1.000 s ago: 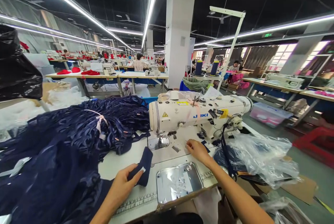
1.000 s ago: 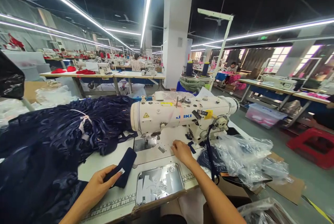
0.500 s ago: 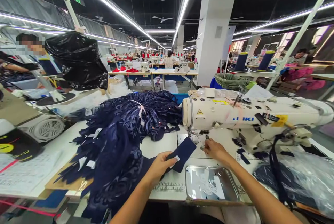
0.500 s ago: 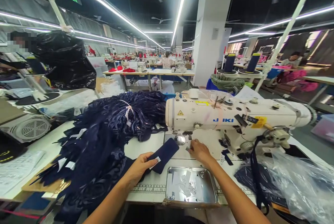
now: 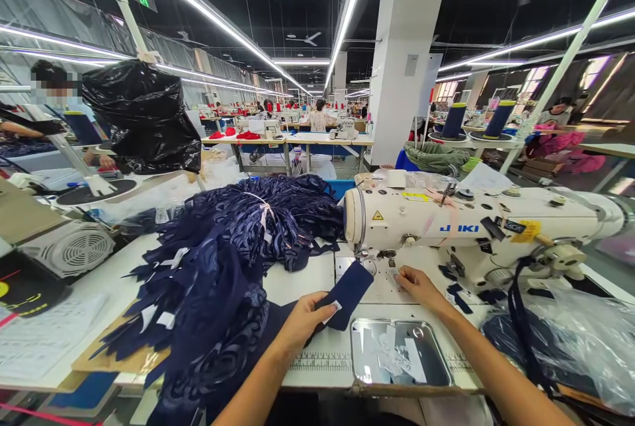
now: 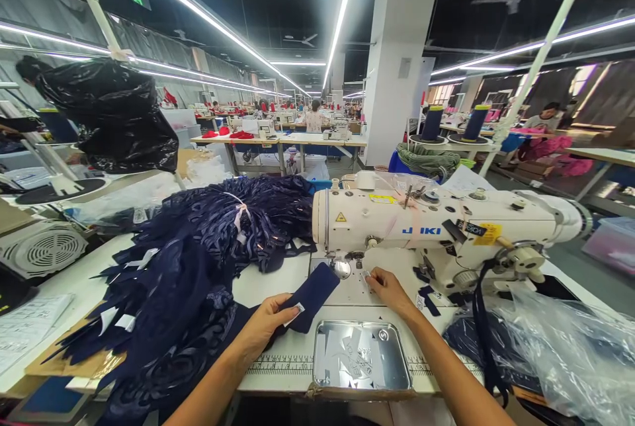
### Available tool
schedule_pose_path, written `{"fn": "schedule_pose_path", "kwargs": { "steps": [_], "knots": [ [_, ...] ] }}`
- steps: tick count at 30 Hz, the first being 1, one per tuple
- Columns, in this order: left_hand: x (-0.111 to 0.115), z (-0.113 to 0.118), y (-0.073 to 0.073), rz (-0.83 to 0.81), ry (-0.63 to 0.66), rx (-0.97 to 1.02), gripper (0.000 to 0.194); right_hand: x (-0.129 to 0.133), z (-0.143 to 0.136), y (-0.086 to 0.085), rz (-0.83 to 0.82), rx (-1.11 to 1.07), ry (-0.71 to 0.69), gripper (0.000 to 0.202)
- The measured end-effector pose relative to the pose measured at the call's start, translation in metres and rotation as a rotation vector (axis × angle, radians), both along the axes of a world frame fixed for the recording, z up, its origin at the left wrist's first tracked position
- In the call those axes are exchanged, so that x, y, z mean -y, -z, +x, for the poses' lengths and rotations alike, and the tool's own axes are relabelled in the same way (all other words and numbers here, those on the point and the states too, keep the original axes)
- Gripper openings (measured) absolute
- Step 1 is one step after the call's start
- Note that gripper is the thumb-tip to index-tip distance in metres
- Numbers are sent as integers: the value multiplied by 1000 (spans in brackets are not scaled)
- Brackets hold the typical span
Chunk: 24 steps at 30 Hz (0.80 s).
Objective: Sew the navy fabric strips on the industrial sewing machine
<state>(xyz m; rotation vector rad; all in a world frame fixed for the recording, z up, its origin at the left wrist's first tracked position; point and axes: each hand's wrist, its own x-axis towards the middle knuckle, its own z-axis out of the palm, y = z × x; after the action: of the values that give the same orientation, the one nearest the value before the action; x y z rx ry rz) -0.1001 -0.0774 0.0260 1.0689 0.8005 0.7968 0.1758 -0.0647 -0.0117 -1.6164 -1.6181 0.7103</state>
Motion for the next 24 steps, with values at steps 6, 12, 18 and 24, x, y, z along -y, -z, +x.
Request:
{"fn": "schedule_pose_path", "kwargs": {
  "steps": [6,12,18,24],
  "knots": [
    [0,3,0,11,2,-32,32,2,2,3,43,-138,15,37],
    [3,1,-7,337,72,-285,24,6,2,2,32,-187,8,35],
    [0,-5,-24,645,168,-639,24,3,4,11,55,-200,18,30],
    [-36,4,-5,576,36,-719,15,-1,0,12,107,-251,28,30]
  ]
}}
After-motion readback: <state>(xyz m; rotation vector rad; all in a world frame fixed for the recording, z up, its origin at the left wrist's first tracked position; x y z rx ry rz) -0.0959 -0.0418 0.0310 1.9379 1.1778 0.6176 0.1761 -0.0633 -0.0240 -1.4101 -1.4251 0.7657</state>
